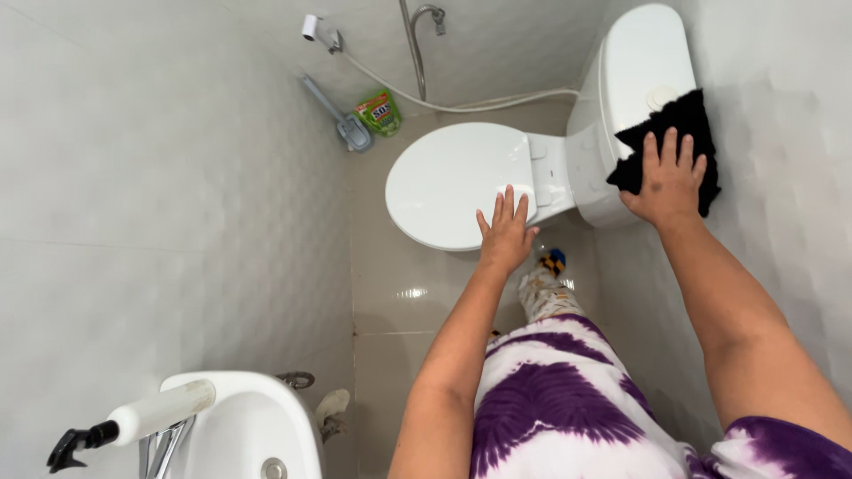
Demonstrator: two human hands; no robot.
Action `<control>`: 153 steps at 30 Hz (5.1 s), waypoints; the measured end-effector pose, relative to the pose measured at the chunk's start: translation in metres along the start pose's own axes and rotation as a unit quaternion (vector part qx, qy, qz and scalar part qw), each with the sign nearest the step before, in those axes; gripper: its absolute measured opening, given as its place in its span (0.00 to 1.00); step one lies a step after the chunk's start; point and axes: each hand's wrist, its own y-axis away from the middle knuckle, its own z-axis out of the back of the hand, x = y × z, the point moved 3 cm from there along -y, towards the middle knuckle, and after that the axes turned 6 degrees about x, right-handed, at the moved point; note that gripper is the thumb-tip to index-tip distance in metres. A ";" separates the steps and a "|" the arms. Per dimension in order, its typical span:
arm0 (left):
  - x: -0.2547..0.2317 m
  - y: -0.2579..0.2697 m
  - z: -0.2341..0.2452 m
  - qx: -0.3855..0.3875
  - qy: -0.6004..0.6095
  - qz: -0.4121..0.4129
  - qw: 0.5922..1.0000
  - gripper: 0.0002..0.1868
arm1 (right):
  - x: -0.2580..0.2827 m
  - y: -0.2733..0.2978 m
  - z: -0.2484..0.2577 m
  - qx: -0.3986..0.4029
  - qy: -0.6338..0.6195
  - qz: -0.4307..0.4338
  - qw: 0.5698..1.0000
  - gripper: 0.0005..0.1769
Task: The person wipes the exterior surfaces of a white toilet using a black cloth. They clean the toilet seat, the underside of the seat, the rim, and the tank lid. The person lifts the seat to access the underside and repeatedly wipes the same areas throughout the clip.
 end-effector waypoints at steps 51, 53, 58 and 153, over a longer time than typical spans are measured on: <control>0.174 -0.137 -0.021 0.050 0.094 0.027 0.994 0.38 | 0.104 -0.153 -0.196 0.330 0.490 0.052 0.805 0.36; 0.177 -0.130 -0.026 0.055 0.090 0.029 0.994 0.37 | 0.101 -0.108 -0.216 0.372 0.543 0.143 0.739 0.35; 0.164 -0.130 -0.019 0.066 0.073 0.010 0.995 0.38 | 0.114 -0.103 -0.121 0.207 0.642 0.178 0.717 0.34; 0.215 -0.268 -0.198 0.188 0.008 0.047 0.981 0.68 | 0.081 -0.161 -0.418 0.128 -0.157 -0.058 0.978 0.37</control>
